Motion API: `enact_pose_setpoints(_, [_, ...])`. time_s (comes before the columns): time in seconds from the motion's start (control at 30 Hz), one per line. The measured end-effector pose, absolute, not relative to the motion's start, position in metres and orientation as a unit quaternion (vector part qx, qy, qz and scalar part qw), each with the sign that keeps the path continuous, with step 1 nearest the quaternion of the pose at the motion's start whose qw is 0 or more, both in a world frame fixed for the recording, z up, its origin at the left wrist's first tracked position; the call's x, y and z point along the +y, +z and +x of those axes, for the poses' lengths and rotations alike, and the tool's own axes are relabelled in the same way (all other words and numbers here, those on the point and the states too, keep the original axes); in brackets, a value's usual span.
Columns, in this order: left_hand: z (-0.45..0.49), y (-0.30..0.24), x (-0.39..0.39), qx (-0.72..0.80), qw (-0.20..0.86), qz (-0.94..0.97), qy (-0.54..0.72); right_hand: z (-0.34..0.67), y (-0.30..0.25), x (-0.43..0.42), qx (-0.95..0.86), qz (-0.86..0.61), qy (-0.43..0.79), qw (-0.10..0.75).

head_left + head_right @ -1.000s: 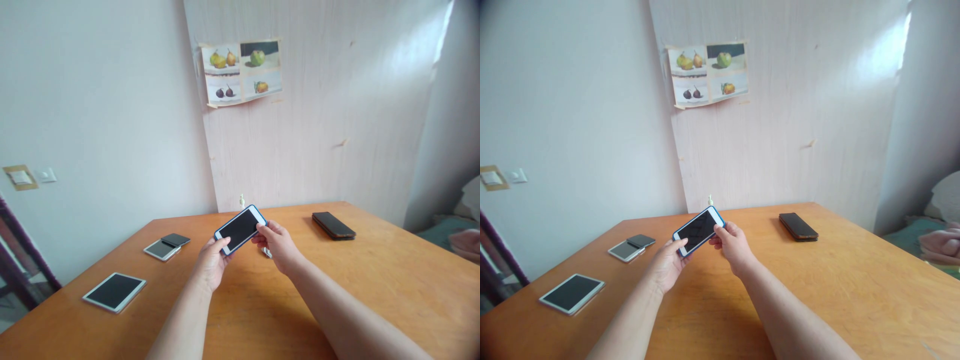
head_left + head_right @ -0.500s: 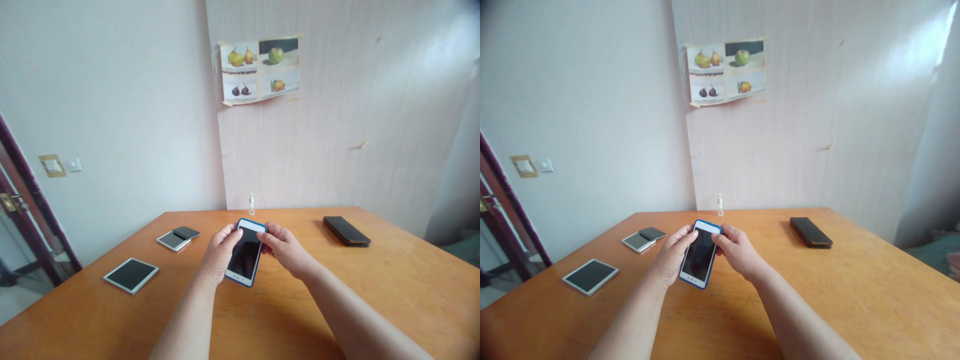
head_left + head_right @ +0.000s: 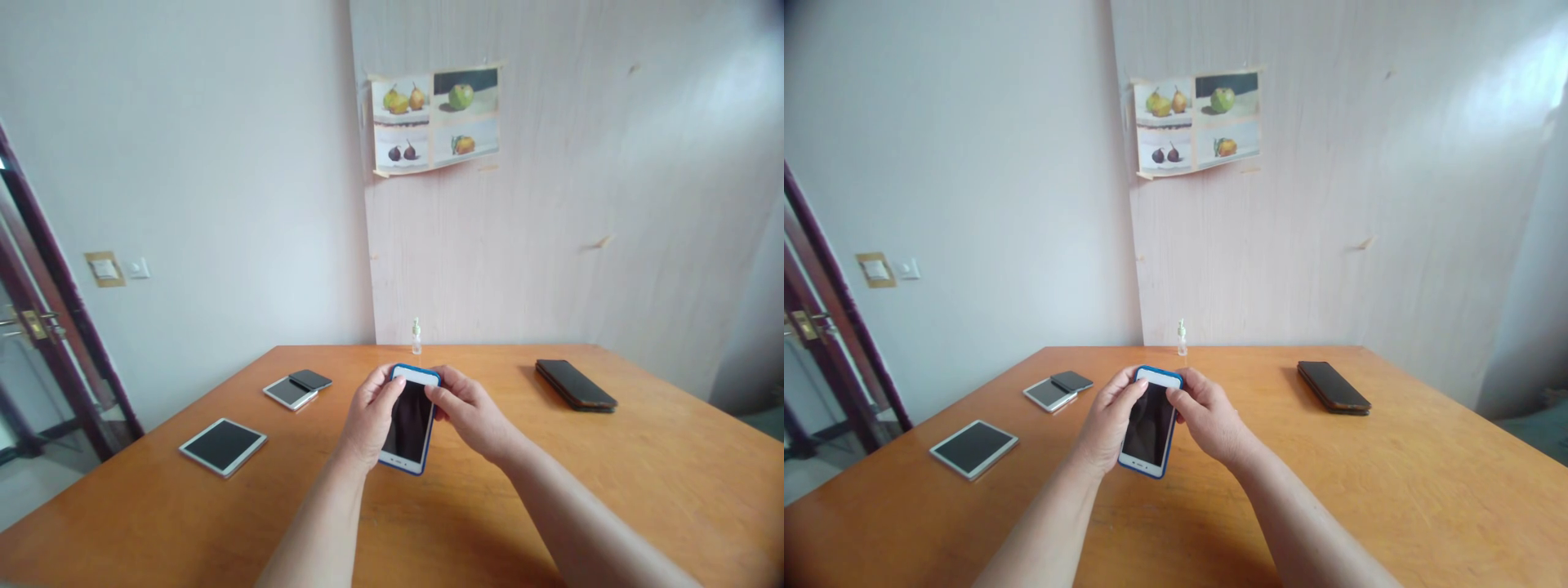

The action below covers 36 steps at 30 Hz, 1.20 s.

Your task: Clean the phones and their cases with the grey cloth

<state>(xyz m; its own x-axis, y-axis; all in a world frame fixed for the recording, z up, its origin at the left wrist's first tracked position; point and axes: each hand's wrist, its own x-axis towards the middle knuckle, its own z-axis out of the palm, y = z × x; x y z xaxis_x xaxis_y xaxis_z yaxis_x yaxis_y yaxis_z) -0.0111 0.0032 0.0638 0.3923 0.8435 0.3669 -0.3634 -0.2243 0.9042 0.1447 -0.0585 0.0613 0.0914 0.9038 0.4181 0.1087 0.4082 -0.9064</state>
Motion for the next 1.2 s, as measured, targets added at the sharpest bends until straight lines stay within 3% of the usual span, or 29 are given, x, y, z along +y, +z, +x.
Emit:
enact_pose_setpoints(0.5, [-0.007, 0.058, 0.004, 0.228, 0.557, 0.597, 0.53, 0.143, 0.051, -0.051, -0.565, -0.514, 0.263, 0.589])
enact_pose_setpoints(0.77, [-0.009, 0.054, 0.01, 0.23, 0.627, 0.577, 0.471, 0.142, 0.054, -0.053, -0.554, -0.481, 0.329, 0.595])
enact_pose_setpoints(1.03, [-0.009, 0.045, 0.026, 0.281, 0.631, 0.56, 0.457, 0.162, 0.046, -0.036, -0.387, -0.508, 0.348, 0.686])
enact_pose_setpoints(1.2, [-0.003, 0.034, 0.032, 0.326, 0.699, 0.49, 0.406, 0.175, 0.041, -0.029, -0.262, -0.461, 0.401, 0.747])
